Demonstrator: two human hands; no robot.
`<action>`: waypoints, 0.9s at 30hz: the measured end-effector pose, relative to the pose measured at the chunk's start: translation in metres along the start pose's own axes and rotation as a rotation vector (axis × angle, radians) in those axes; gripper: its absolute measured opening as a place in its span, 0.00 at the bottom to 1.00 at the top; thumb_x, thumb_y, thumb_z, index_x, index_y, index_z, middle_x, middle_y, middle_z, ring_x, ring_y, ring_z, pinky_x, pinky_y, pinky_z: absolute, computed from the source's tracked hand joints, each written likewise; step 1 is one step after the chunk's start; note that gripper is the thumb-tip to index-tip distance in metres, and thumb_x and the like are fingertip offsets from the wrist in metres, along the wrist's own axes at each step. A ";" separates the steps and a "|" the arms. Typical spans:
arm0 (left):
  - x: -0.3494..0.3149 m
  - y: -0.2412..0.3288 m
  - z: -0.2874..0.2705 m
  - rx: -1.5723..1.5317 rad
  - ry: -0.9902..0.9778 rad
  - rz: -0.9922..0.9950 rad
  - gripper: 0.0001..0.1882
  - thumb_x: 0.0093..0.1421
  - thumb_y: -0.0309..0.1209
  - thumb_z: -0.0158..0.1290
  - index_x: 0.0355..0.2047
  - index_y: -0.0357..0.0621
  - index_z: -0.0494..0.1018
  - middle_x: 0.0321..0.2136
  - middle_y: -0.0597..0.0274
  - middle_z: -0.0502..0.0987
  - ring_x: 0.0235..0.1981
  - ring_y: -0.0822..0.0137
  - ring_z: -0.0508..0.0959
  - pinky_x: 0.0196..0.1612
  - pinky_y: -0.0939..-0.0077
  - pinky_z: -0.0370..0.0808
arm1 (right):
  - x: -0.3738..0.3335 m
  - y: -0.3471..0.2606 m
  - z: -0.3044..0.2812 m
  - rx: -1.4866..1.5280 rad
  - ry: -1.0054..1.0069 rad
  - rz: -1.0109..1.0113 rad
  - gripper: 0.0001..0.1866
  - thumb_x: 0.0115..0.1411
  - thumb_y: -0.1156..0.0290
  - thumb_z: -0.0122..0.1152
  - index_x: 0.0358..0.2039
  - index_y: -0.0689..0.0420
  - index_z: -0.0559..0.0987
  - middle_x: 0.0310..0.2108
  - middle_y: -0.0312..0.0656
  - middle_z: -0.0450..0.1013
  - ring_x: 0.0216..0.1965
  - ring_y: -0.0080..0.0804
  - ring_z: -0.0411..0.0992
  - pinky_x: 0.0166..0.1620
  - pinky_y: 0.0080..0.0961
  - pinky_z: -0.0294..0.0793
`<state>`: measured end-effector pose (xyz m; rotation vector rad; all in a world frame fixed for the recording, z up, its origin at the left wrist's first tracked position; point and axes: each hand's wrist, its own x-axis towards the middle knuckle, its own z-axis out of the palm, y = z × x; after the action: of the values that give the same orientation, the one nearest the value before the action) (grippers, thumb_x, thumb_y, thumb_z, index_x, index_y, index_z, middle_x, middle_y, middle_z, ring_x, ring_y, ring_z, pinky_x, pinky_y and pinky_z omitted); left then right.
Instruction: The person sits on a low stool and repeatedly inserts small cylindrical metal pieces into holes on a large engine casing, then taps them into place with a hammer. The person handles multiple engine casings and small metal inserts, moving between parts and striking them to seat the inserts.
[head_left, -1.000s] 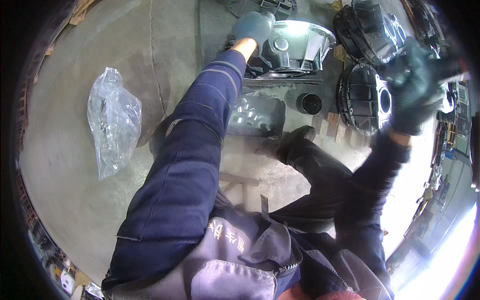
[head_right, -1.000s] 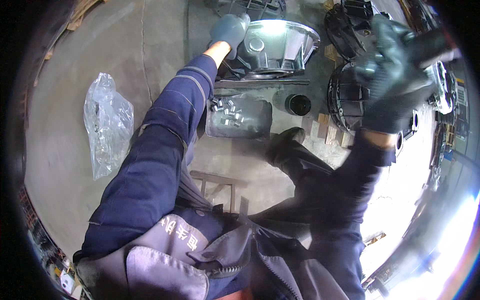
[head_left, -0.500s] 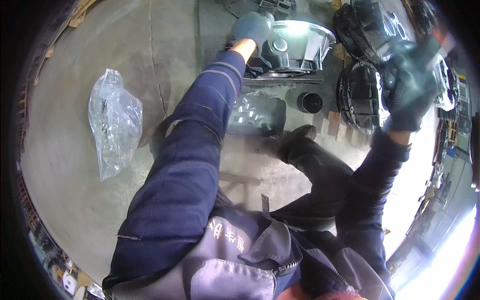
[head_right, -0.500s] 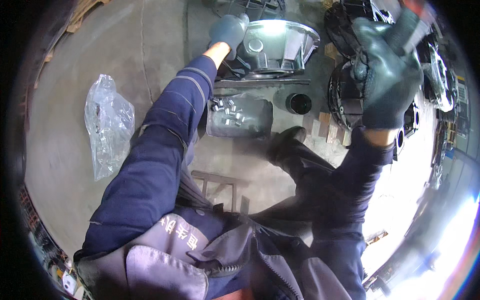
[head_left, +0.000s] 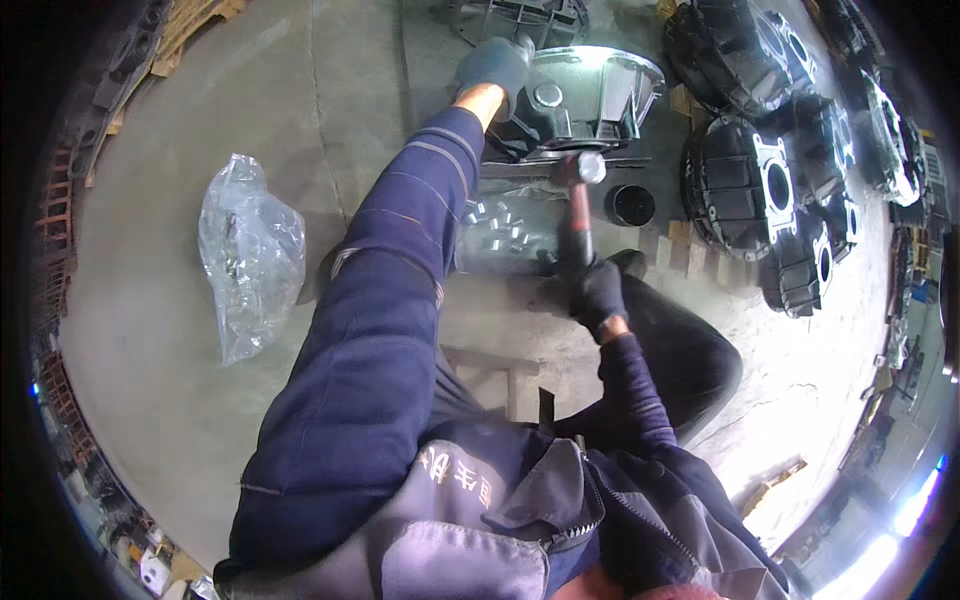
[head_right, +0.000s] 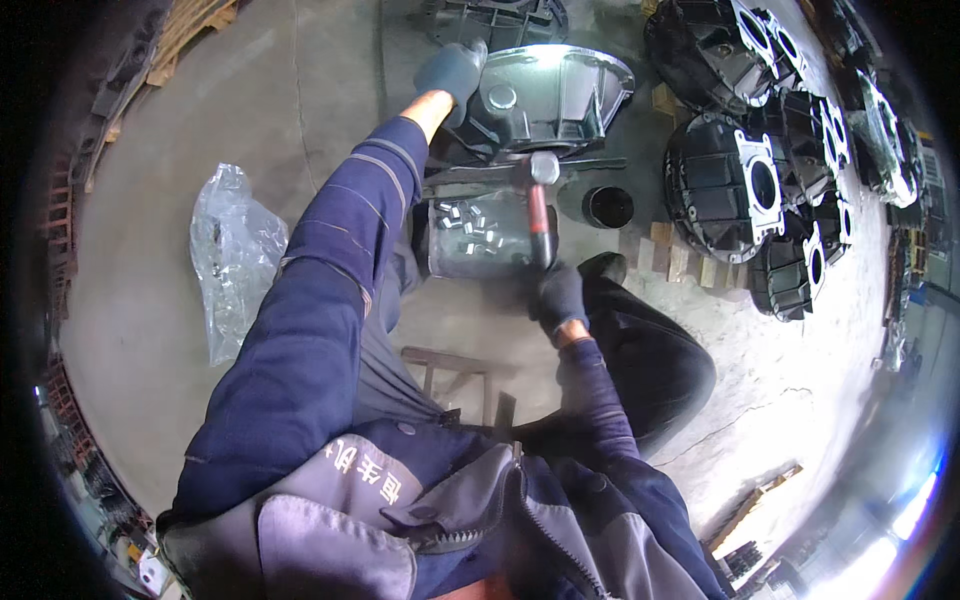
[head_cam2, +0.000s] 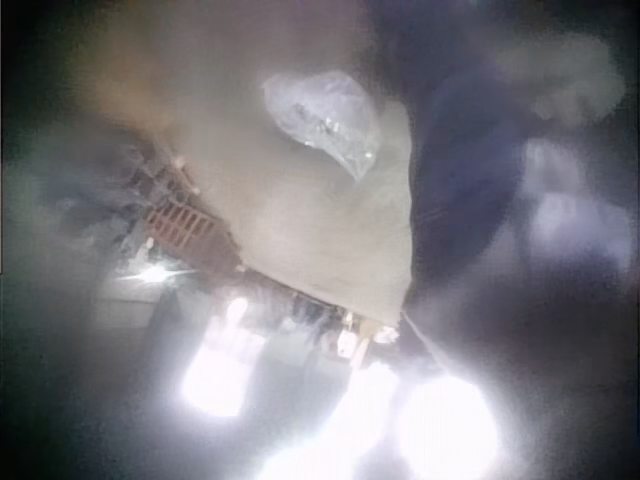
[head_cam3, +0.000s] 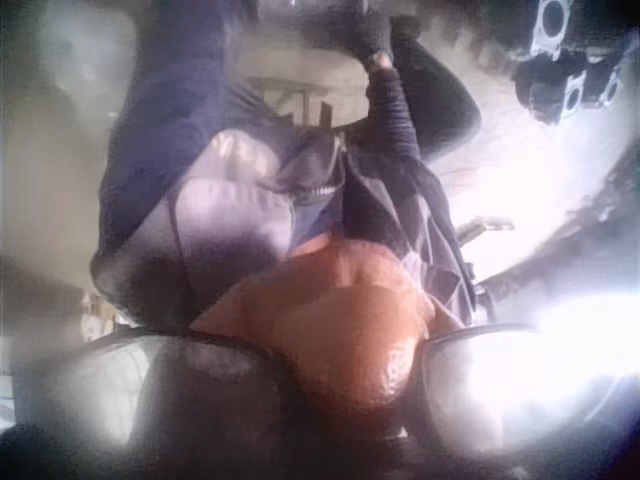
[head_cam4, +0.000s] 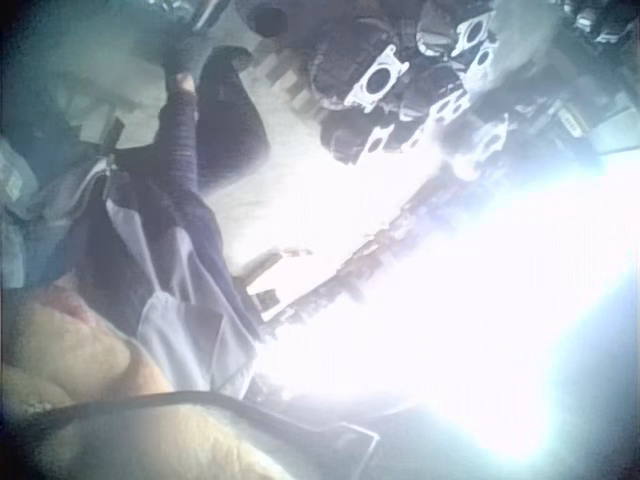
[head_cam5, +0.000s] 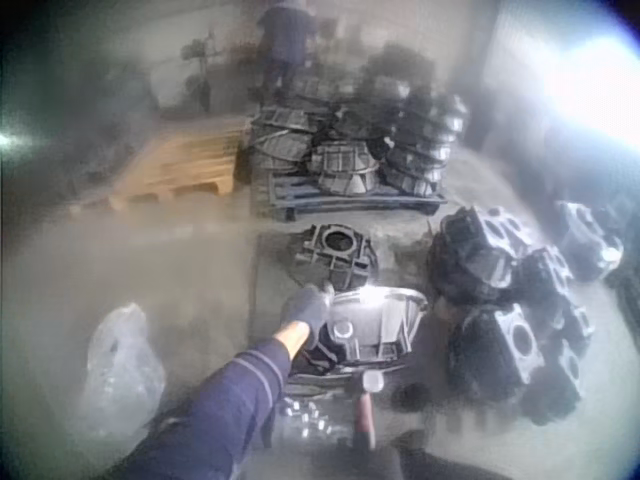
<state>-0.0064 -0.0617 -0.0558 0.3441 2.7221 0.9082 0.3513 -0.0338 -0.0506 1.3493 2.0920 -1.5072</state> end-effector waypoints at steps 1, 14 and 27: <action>-0.003 0.001 -0.005 0.033 0.000 -0.022 0.36 0.69 0.59 0.37 0.48 0.39 0.81 0.49 0.36 0.80 0.54 0.38 0.79 0.57 0.48 0.74 | -0.001 0.016 0.012 0.121 -0.117 0.206 0.12 0.59 0.66 0.65 0.38 0.61 0.82 0.20 0.40 0.75 0.26 0.29 0.77 0.31 0.30 0.74; -0.018 -0.047 -0.038 -0.014 -0.018 -0.040 0.36 0.66 0.56 0.42 0.46 0.33 0.81 0.48 0.30 0.79 0.55 0.37 0.78 0.59 0.51 0.73 | 0.061 0.053 0.070 -0.479 0.340 -0.081 0.28 0.56 0.53 0.67 0.53 0.57 0.80 0.43 0.58 0.79 0.46 0.58 0.78 0.49 0.49 0.77; 0.009 -0.061 -0.005 -0.063 -0.111 -0.070 0.37 0.67 0.57 0.39 0.50 0.33 0.80 0.52 0.30 0.77 0.59 0.38 0.75 0.61 0.53 0.70 | 0.112 -0.197 -0.012 -0.409 0.396 -0.982 0.17 0.55 0.58 0.73 0.41 0.55 0.84 0.32 0.47 0.82 0.34 0.44 0.82 0.40 0.36 0.82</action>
<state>-0.0247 -0.1096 -0.0909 0.2759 2.5812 0.9252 0.1406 0.0279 0.0067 0.4670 3.3562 -0.9417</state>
